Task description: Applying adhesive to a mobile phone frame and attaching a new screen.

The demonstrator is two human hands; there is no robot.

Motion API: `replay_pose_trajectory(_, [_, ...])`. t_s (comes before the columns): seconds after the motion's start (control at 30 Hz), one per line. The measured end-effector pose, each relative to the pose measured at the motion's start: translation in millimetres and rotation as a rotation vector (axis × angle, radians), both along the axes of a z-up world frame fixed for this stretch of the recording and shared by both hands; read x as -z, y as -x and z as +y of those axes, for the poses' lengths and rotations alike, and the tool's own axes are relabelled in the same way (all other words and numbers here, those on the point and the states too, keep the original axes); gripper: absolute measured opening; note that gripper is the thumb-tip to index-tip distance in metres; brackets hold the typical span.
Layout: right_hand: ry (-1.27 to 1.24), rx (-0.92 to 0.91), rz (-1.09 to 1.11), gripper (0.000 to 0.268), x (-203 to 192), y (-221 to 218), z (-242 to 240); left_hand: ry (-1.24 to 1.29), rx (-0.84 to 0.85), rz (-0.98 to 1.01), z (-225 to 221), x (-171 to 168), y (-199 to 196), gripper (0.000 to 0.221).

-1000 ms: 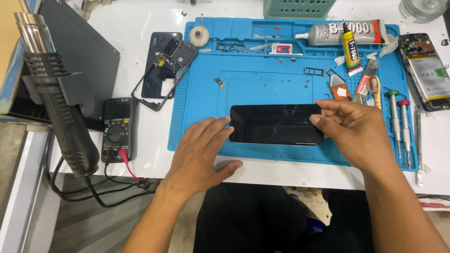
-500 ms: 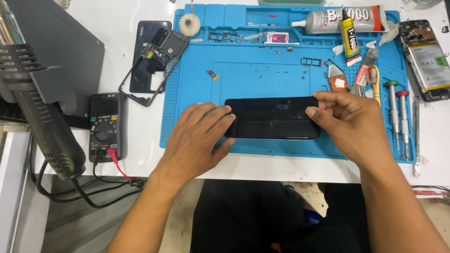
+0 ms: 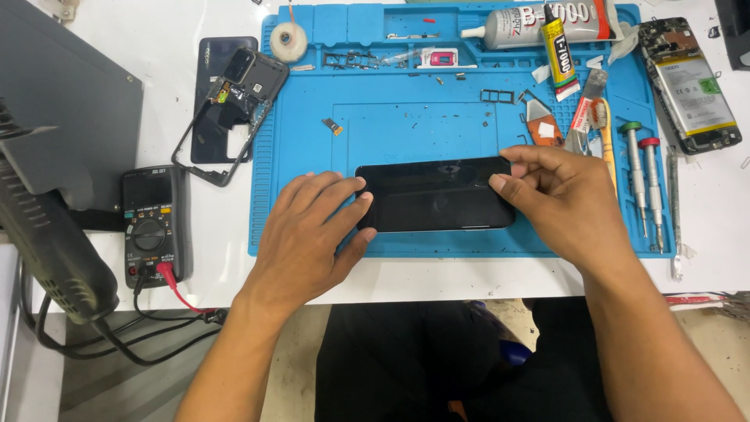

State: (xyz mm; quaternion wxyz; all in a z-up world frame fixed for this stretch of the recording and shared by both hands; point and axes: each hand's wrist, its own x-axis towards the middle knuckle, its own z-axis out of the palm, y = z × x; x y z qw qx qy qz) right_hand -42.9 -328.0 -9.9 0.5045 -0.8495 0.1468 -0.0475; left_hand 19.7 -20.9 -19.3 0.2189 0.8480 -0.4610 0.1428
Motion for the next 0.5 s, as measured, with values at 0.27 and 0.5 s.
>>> replay_pose_trajectory(0.27, [0.04,-0.007,0.056,0.038,-10,0,3,0.018,-0.003,0.02,-1,1,0,0.027])
replay_pose_trajectory(0.5, [0.15,-0.042,0.058,0.049,-3,1,1,0.023,-0.005,0.011,-2,2,0,0.027])
